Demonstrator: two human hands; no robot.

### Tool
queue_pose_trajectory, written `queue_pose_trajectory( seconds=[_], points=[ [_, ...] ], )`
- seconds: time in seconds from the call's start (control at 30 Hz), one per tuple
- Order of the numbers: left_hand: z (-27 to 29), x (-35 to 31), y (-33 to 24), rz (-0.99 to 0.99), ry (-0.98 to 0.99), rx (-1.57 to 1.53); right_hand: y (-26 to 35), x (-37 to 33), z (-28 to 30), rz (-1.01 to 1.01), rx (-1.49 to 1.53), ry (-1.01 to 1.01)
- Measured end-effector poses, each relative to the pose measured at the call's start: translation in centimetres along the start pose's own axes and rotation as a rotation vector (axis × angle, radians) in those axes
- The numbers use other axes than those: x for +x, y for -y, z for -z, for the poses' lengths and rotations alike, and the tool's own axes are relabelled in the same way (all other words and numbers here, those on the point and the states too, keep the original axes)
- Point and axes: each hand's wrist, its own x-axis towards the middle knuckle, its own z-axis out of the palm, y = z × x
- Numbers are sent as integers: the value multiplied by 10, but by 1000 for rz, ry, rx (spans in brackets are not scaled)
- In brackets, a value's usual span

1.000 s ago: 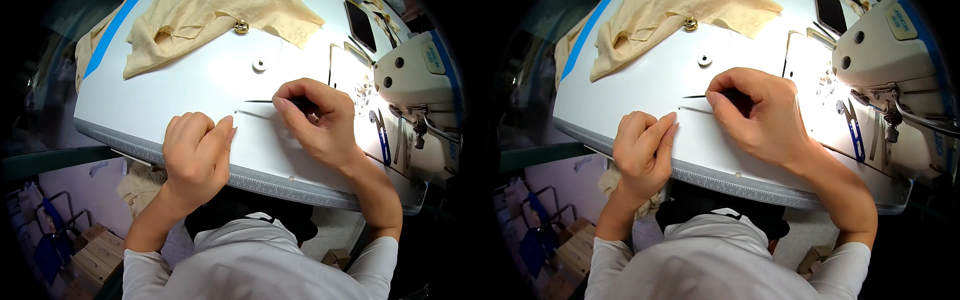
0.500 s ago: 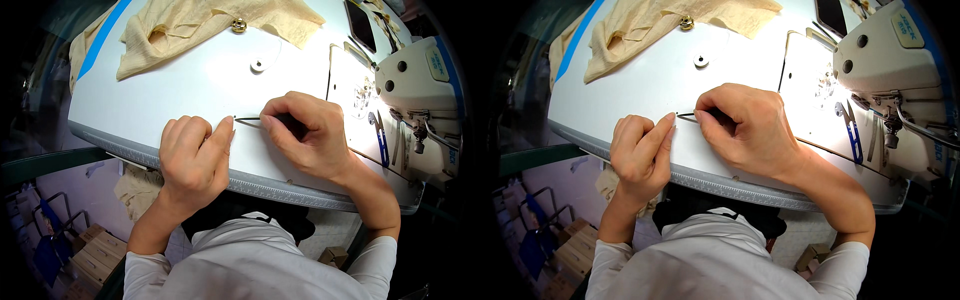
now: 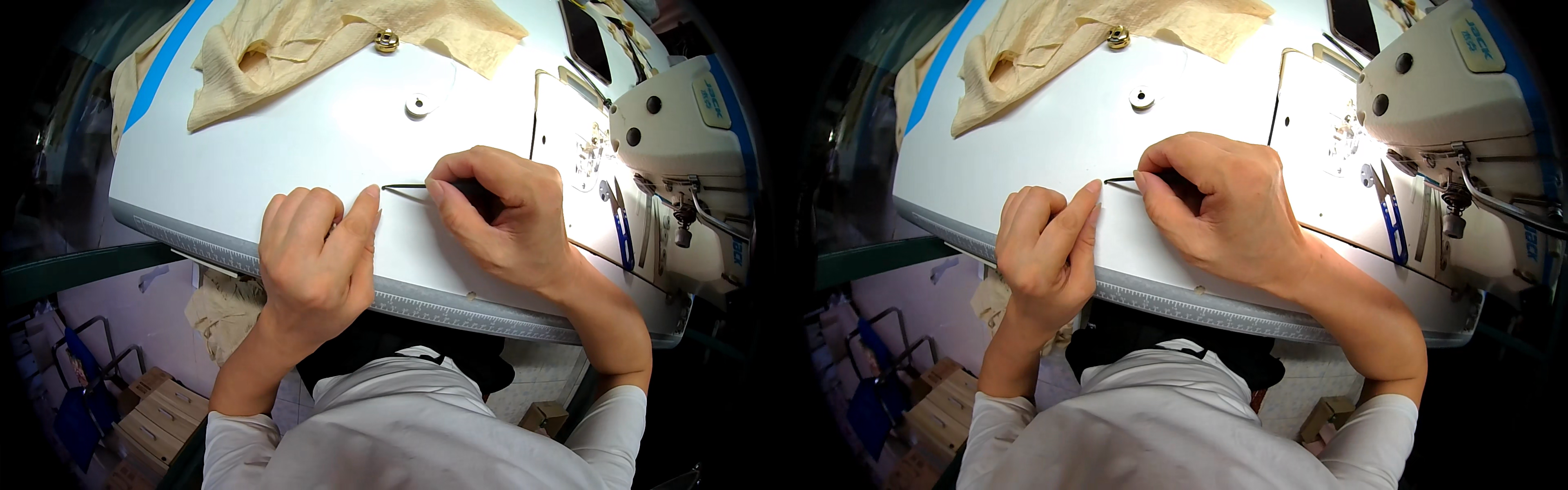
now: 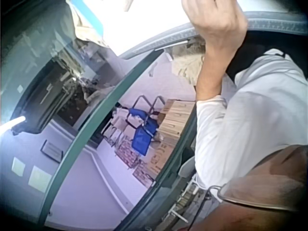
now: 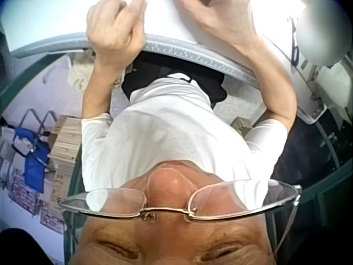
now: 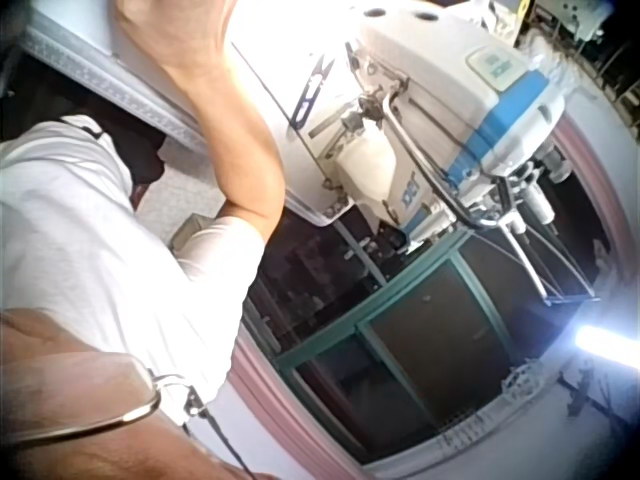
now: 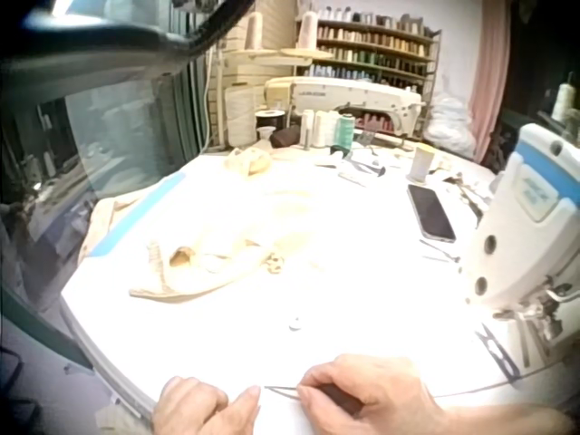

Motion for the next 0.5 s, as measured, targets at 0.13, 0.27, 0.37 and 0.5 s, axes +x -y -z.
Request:
queue_pose_trajectory(
  seconds=[0.13, 0.27, 0.37, 0.5],
  points=[
    [1, 1, 0, 0, 9, 6, 1, 0, 1, -7, -4, 4],
    [0, 1, 0, -4, 13, 6, 1, 0, 1, -12, 14, 10],
    [0, 1, 0, -7, 19, 8, 0, 0, 1, -11, 14, 8],
    [1, 0, 0, -7, 19, 9, 1, 0, 1, -43, 21, -1]
  ],
)
